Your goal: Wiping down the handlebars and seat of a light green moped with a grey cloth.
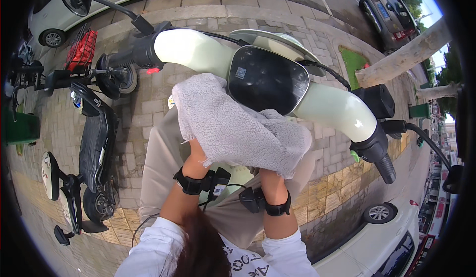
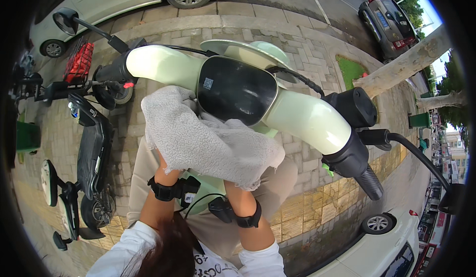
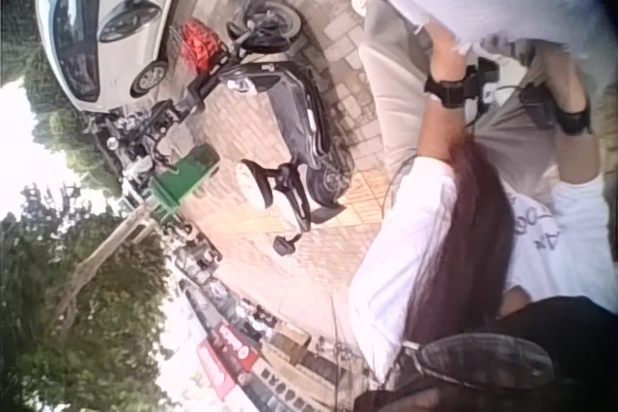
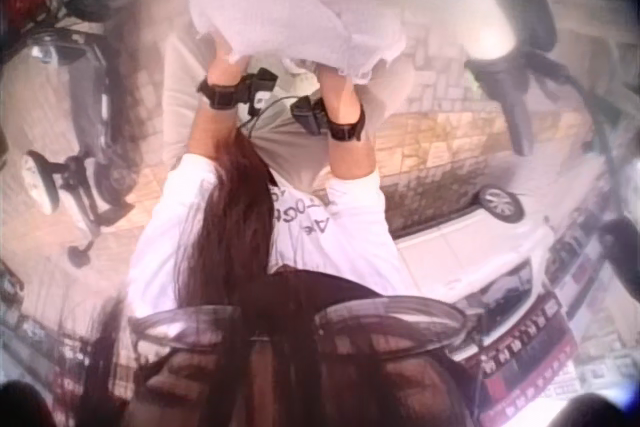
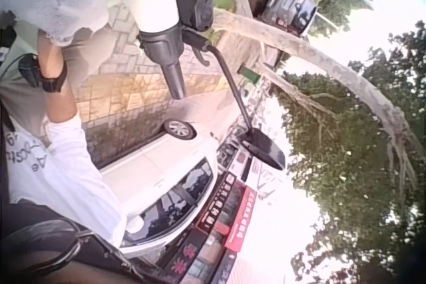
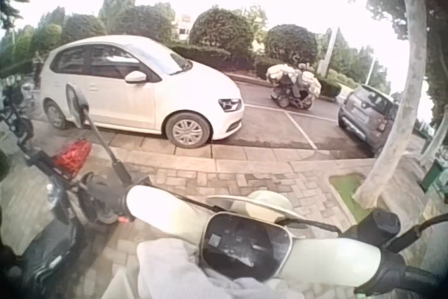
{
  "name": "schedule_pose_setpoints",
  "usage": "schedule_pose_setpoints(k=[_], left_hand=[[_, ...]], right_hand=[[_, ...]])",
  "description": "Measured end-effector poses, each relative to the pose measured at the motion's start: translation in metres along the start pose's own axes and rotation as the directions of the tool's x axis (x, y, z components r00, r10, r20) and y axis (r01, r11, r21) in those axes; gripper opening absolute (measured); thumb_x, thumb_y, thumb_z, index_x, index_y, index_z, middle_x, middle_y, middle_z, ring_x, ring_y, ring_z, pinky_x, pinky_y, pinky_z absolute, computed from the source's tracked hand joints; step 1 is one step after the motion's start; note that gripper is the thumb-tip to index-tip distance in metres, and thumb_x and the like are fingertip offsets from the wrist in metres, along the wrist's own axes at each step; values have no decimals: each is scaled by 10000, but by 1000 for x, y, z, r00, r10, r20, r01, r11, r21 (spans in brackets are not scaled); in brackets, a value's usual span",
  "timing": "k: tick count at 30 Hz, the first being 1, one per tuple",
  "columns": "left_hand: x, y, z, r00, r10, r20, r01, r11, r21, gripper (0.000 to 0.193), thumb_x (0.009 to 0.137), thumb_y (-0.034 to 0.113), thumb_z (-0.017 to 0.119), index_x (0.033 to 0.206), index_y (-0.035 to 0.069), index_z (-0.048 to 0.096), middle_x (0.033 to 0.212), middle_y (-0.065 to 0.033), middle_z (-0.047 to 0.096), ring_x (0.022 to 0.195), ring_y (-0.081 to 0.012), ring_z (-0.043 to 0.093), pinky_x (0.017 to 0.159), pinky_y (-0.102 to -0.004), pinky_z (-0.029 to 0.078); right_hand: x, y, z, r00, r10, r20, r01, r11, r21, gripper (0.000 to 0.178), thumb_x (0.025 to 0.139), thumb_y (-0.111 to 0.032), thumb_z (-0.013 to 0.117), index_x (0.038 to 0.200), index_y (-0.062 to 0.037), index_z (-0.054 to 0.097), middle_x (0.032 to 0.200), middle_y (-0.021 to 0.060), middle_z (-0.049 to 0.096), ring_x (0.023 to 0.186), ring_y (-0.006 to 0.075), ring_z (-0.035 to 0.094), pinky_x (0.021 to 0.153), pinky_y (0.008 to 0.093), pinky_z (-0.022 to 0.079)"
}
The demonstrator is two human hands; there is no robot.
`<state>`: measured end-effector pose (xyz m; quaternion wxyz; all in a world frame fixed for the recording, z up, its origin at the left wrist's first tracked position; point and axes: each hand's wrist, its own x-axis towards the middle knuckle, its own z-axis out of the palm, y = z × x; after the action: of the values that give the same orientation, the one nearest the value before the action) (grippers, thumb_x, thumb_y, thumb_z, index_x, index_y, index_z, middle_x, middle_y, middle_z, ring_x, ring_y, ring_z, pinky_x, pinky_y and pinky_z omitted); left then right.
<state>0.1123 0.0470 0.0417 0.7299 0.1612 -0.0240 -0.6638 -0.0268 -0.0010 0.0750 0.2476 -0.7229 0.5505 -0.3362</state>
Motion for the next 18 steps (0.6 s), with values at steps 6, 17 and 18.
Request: schedule_pose_setpoints(k=[6, 17, 18], left_hand=[[52, 18, 84, 728, -22, 685, -648, -348, 677, 370, 730, 130, 506, 1090, 48, 506, 1098, -181, 490, 1017, -352, 457, 804, -399, 399], [74, 2, 90, 655, -110, 748, -689, -495, 530, 353, 634, 127, 587, 975, 49, 540, 952, -145, 552, 887, -357, 500, 751, -423, 402], [74, 2, 87, 501, -86, 861, -729, -579, 366, 336, 581, 85, 610, 911, 44, 563, 871, -131, 575, 807, -351, 532, 689, -410, 429]], right_hand=[[42, -22, -47, 982, -122, -141, 119, 992, -30, 330, 803, -141, 479, 1117, -58, 418, 1117, 98, 455, 1024, 217, 446, 873, 311, 362], [78, -70, -45, 899, -305, -315, 308, 950, -43, 341, 746, -160, 545, 1057, -43, 469, 1065, 117, 490, 997, 247, 468, 868, 325, 364], [74, -67, -46, 893, -316, -321, 320, 946, -43, 342, 741, -162, 551, 1052, -41, 473, 1060, 119, 493, 994, 249, 469, 868, 326, 364]])
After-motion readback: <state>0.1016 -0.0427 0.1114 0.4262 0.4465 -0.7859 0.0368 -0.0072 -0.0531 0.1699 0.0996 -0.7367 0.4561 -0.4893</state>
